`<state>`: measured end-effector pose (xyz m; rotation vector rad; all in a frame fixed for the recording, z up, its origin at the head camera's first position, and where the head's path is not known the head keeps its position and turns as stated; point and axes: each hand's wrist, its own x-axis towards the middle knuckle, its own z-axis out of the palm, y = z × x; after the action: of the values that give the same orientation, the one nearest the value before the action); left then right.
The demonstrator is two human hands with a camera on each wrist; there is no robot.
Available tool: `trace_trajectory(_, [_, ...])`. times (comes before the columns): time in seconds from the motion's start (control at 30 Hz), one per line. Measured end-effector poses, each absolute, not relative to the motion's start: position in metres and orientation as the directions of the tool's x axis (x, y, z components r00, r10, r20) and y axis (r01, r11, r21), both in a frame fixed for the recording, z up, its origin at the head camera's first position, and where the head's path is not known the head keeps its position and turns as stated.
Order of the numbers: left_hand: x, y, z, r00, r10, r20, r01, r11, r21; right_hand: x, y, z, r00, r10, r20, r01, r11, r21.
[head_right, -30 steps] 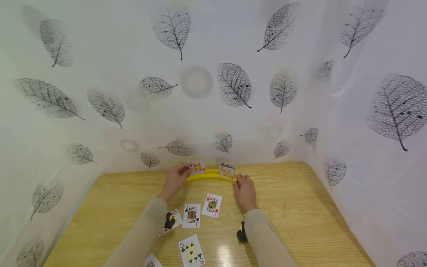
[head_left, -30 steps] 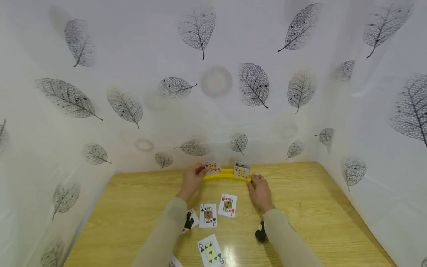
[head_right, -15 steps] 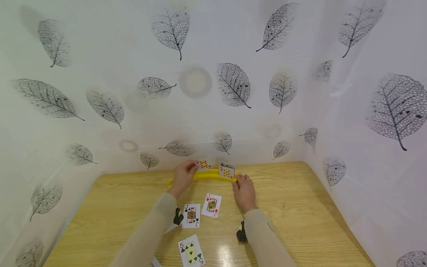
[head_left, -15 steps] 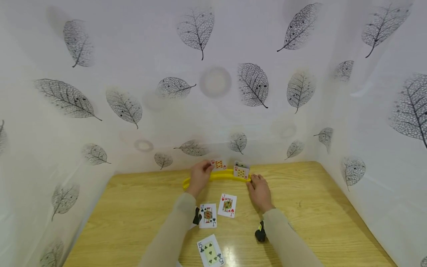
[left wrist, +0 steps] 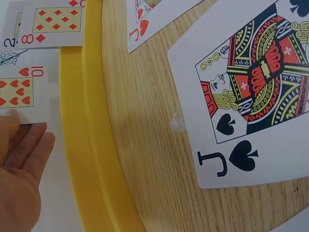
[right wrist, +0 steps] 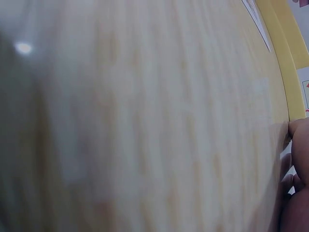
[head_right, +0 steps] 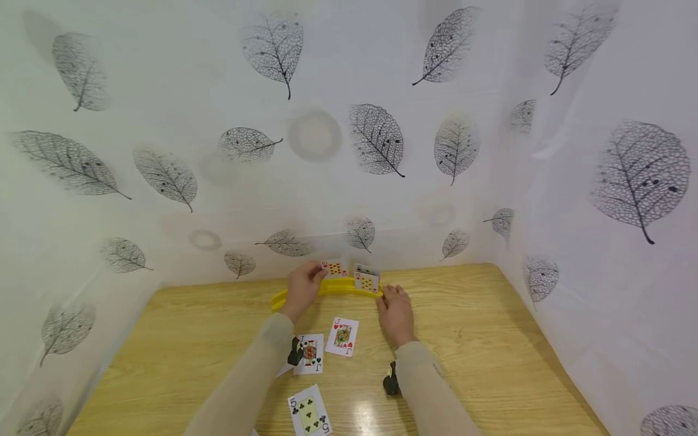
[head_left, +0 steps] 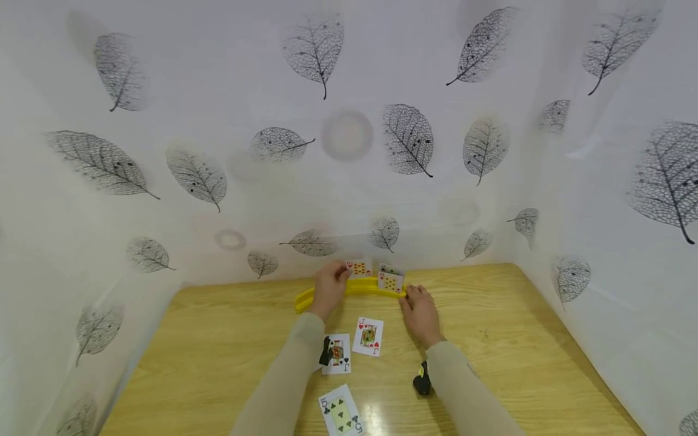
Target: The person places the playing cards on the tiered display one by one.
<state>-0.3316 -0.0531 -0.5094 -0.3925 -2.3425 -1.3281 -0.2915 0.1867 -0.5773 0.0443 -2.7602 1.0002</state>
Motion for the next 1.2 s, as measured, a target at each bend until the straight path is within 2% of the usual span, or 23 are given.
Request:
trace_trajectory(0.77, [-0.341, -0.049, -0.519, -0.882, 0.063, 0.468, 0.424, 0.538, 0.728, -0.29, 0.186, -0.578, -0.978, 0.044, 0.205, -0.1, 0.762, -0.64])
trace_trajectory(1.2, [-0.341, -0.05, -0.514, -0.932, 0.062, 0.356, 0.332, 0.537, 0.776, -0.292, 0.185, -0.579, -0.971, 0.04, 0.236, -0.118, 0.777, -0.618])
